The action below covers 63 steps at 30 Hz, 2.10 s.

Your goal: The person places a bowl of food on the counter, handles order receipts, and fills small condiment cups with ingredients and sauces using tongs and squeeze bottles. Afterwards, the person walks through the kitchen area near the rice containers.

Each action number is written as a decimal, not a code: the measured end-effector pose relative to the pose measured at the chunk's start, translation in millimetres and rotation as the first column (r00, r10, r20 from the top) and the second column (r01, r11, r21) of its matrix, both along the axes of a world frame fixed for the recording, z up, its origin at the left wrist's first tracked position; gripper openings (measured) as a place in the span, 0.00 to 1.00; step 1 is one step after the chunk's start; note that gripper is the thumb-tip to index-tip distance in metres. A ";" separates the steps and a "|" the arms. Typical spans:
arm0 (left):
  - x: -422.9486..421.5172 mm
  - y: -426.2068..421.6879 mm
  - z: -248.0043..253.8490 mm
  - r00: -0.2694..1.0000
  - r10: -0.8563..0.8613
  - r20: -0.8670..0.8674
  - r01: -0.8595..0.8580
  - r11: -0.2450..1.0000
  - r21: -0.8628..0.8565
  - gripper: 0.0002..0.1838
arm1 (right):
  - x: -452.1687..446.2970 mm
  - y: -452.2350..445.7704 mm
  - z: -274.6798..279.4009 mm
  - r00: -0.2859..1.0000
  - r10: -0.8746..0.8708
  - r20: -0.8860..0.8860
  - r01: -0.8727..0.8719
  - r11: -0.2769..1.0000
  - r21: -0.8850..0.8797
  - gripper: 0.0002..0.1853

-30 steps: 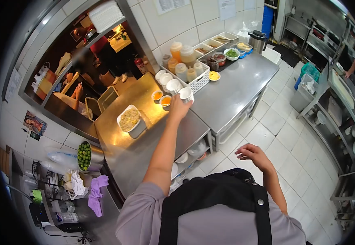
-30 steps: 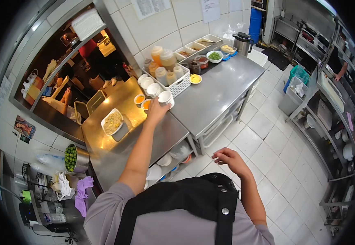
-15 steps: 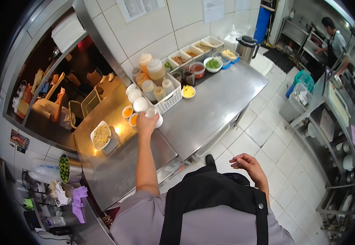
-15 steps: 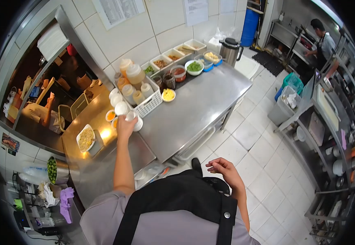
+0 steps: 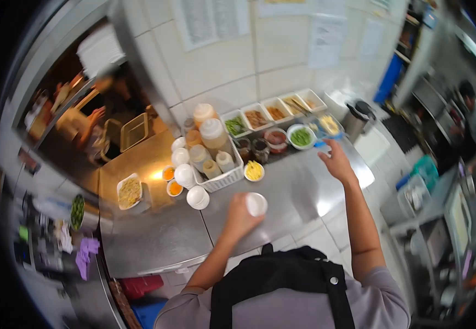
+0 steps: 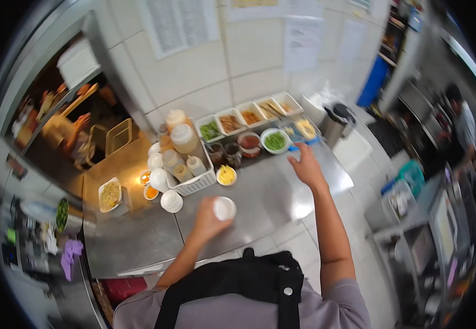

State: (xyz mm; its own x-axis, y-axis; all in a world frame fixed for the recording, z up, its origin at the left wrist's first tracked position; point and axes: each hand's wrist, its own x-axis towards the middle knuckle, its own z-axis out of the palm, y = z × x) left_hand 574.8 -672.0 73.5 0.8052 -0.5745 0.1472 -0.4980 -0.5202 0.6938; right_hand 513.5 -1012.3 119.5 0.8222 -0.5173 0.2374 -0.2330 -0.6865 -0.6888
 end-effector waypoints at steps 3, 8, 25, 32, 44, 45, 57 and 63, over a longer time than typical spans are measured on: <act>-11.5 -50.9 -44.7 0.995 -0.065 0.073 0.068 0.997 -0.042 0.37 | 83.7 -53.8 -12.0 0.997 -0.060 0.049 0.071 0.968 -0.240 0.29; -30.9 -123.3 -52.5 0.990 0.051 0.129 -0.049 0.999 -0.015 0.36 | 151.4 -97.4 -15.3 0.989 -0.091 -0.117 0.051 0.951 -0.306 0.34; -60.1 -248.1 -30.6 0.972 0.227 -0.068 -0.218 0.969 0.114 0.40 | 190.5 -150.3 -23.6 0.940 0.307 -0.149 -0.326 0.937 -0.125 0.31; -45.7 -230.2 -3.2 0.955 0.294 -0.044 -0.295 0.955 -0.009 0.41 | 208.6 -164.2 3.6 0.947 0.285 -0.147 -0.313 0.924 -0.220 0.12; -10.2 -213.0 17.4 0.897 0.427 -0.113 -0.439 0.889 -0.129 0.53 | 297.8 -161.7 -5.3 0.957 0.251 0.146 -0.234 0.965 -0.120 0.19; -9.2 -214.3 16.5 0.893 0.431 -0.132 -0.447 0.883 -0.144 0.54 | 296.4 -163.6 -0.7 0.956 0.255 0.144 -0.234 0.961 -0.145 0.19; 5.8 -231.3 20.4 0.913 0.388 -0.123 -0.405 0.898 -0.175 0.52 | 272.6 -167.8 14.9 0.949 0.173 0.264 -0.151 0.983 -0.102 0.17; 0.6 -229.3 15.9 0.914 0.396 -0.083 -0.405 0.897 -0.176 0.53 | 281.7 -157.6 1.4 0.952 0.158 0.261 -0.132 0.985 -0.114 0.15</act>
